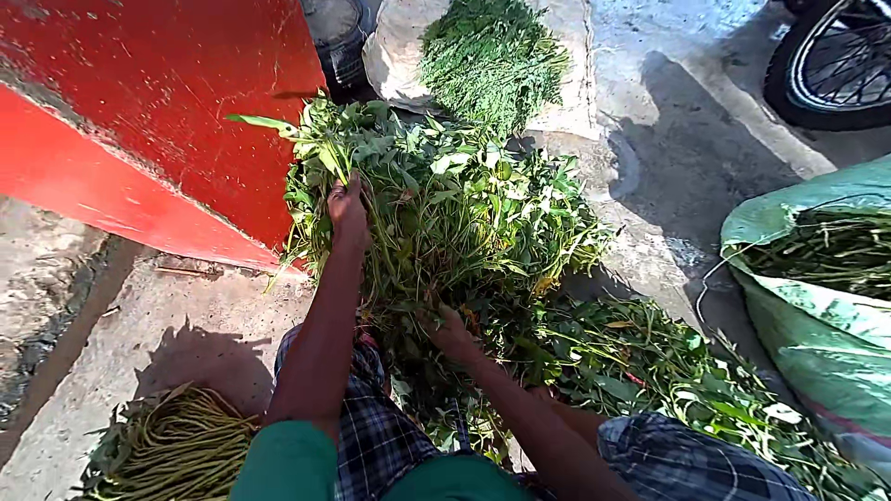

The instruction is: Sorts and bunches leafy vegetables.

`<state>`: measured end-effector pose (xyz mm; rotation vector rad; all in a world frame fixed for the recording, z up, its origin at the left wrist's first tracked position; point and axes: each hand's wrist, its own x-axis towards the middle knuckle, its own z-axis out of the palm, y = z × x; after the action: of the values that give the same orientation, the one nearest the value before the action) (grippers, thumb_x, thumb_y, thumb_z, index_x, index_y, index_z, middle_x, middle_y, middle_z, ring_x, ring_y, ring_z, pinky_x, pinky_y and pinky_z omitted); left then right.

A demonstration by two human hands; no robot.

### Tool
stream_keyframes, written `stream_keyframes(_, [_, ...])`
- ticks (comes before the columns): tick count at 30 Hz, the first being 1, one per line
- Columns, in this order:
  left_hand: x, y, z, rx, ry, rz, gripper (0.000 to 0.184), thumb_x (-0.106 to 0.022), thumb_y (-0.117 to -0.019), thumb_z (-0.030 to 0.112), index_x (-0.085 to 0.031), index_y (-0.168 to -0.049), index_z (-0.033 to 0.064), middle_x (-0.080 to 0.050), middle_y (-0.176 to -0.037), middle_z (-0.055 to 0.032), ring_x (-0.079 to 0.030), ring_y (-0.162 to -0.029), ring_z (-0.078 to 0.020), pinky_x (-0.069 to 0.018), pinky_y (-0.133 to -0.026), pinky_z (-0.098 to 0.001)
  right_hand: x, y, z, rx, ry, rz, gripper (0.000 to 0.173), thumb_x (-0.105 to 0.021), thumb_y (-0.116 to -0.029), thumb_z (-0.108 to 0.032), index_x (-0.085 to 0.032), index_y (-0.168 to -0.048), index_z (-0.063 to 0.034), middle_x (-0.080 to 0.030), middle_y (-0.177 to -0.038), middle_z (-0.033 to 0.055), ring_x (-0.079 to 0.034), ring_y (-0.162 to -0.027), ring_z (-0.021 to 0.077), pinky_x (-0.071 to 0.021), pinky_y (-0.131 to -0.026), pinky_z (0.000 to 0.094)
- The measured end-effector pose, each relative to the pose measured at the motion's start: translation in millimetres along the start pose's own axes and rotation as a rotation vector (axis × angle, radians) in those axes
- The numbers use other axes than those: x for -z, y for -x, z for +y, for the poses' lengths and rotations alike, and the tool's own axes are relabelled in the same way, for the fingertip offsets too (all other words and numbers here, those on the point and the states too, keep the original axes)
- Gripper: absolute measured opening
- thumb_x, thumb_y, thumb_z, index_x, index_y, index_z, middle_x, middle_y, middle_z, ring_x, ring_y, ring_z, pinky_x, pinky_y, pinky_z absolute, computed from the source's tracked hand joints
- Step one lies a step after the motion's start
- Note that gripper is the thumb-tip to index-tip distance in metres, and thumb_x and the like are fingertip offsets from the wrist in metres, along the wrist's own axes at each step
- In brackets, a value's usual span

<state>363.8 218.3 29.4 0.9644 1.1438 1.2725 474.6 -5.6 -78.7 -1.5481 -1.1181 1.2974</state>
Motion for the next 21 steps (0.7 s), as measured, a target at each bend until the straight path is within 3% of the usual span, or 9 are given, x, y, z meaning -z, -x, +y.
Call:
stream_keyframes(2, [2.8, 0.7, -3.1, -0.064, -0.040, -0.058, 0.024, -0.046, -0.1110, 0.024, -0.057, -0.096, 0.0104, -0.057, -0.075, 0.0029, -0.044, -0.052, -0.0028, -0.0347, -0.045, -0.0171, 13.6, 10.9, 49.6, -0.191, 0.376, -0.248, 0.044, -0.067, -0.0994, -0.028, -0.061, -0.134, -0.0015, -0.069, -0.121, 0.0188, -0.067, -0.110, 0.0272, -0.0521, -0.101, 0.0466])
stream_keyframes(5, [-0.6, 6.7, -1.6, -0.100, -0.155, -0.171, 0.023, -0.045, -0.1109, 0.026, -0.059, -0.107, 0.0079, -0.057, -0.081, 0.0031, -0.047, -0.059, -0.0029, -0.0380, -0.052, -0.0181, 37.7, 17.0, 68.7, -0.390, 0.822, -0.650, 0.092, -0.087, -0.0829, -0.027, -0.037, -0.159, -0.0128, -0.044, -0.152, 0.0311, -0.045, -0.139, 0.0509, -0.0372, -0.109, 0.0711])
stream_keyframes(8, [-8.3, 12.6, -1.7, -0.076, -0.261, -0.245, 0.027, -0.044, -0.1111, 0.029, -0.059, -0.109, 0.0064, -0.056, -0.084, 0.0014, -0.048, -0.062, -0.0044, -0.0392, -0.055, -0.0198, 55.9, 14.8, 16.0, -0.250, 0.806, -0.578, 0.058, -0.080, -0.0901, -0.025, -0.059, -0.139, -0.0005, -0.056, -0.140, 0.0299, -0.053, -0.131, 0.0476, -0.0401, -0.108, 0.0676])
stream_keyframes(11, [-18.9, 14.3, -5.9, -0.078, -0.232, -0.264, 0.026, -0.044, -0.1113, 0.028, -0.059, -0.103, 0.0074, -0.056, -0.081, 0.0022, -0.046, -0.058, -0.0038, -0.0375, -0.052, -0.0187, 51.3, 9.2, -28.1, 0.102, 0.562, -0.038, 0.028, -0.064, -0.1019, -0.020, -0.069, -0.112, 0.0051, -0.068, -0.111, 0.0229, -0.069, -0.101, 0.0355, -0.0540, -0.094, 0.0534])
stream_keyframes(13, [-25.8, 17.6, -7.9, -0.082, -0.179, -0.287, 0.026, -0.044, -0.1114, 0.027, -0.058, -0.104, 0.0072, -0.056, -0.080, 0.0027, -0.046, -0.057, -0.0033, -0.0375, -0.051, -0.0178, 36.9, -1.7, -41.4, 0.295, 0.432, 0.169, 0.029, -0.063, -0.1031, -0.024, -0.069, -0.123, -0.0029, -0.067, -0.116, 0.0192, -0.068, -0.101, 0.0315, -0.0570, -0.089, 0.0493])
stream_keyframes(15, [-32.0, 23.9, -8.4, -0.086, -0.123, -0.308, 0.025, -0.043, -0.1118, 0.026, -0.058, -0.105, 0.0073, -0.056, -0.080, 0.0028, -0.046, -0.056, -0.0026, -0.0368, -0.049, -0.0166, 20.5, -13.8, -47.8, 0.266, 0.316, 0.164, 0.039, -0.057, -0.1054, -0.031, -0.065, -0.137, -0.0092, -0.062, -0.131, 0.0204, -0.060, -0.119, 0.0365, -0.0488, -0.098, 0.0581])
stream_keyframes(17, [-34.4, 28.6, -8.3, -0.094, -0.060, -0.334, 0.025, -0.041, -0.1121, 0.025, -0.058, -0.105, 0.0078, -0.057, -0.080, 0.0028, -0.049, -0.057, -0.0025, -0.0385, -0.048, -0.0157, 5.7, -24.7, -41.1, 0.160, 0.175, 0.101, 0.040, -0.052, -0.1079, -0.034, -0.067, -0.130, -0.0046, -0.062, -0.129, 0.0203, -0.059, -0.120, 0.0339, -0.0449, -0.103, 0.0589])
stream_keyframes(19, [-31.7, 31.0, -5.6, -0.111, -0.031, -0.369, 0.025, -0.040, -0.1125, 0.026, -0.057, -0.105, 0.0091, -0.058, -0.080, 0.0031, -0.048, -0.054, -0.0020, -0.0378, -0.045, -0.0150, -5.5, -31.8, -30.2, 0.132, 0.075, 0.071, 0.039, -0.046, -0.1101, -0.030, -0.069, -0.112, 0.0017, -0.070, -0.100, 0.0118, -0.069, -0.091, 0.0164, -0.0573, -0.087, 0.0375])
stream_keyframes(21, [-27.2, 29.4, -1.5, -0.124, -0.036, -0.405, 0.026, -0.040, -0.1123, 0.025, -0.058, -0.107, 0.0086, -0.060, -0.082, 0.0027, -0.048, -0.053, -0.0021, -0.0377, -0.044, -0.0155, -5.6, -32.6, -32.1, 0.129, 0.055, 0.024, 0.038, -0.043, -0.1104, -0.028, -0.065, -0.103, 0.0029, -0.063, -0.079, 0.0035, -0.062, -0.070, 0.0073, -0.0545, -0.071, 0.0265])
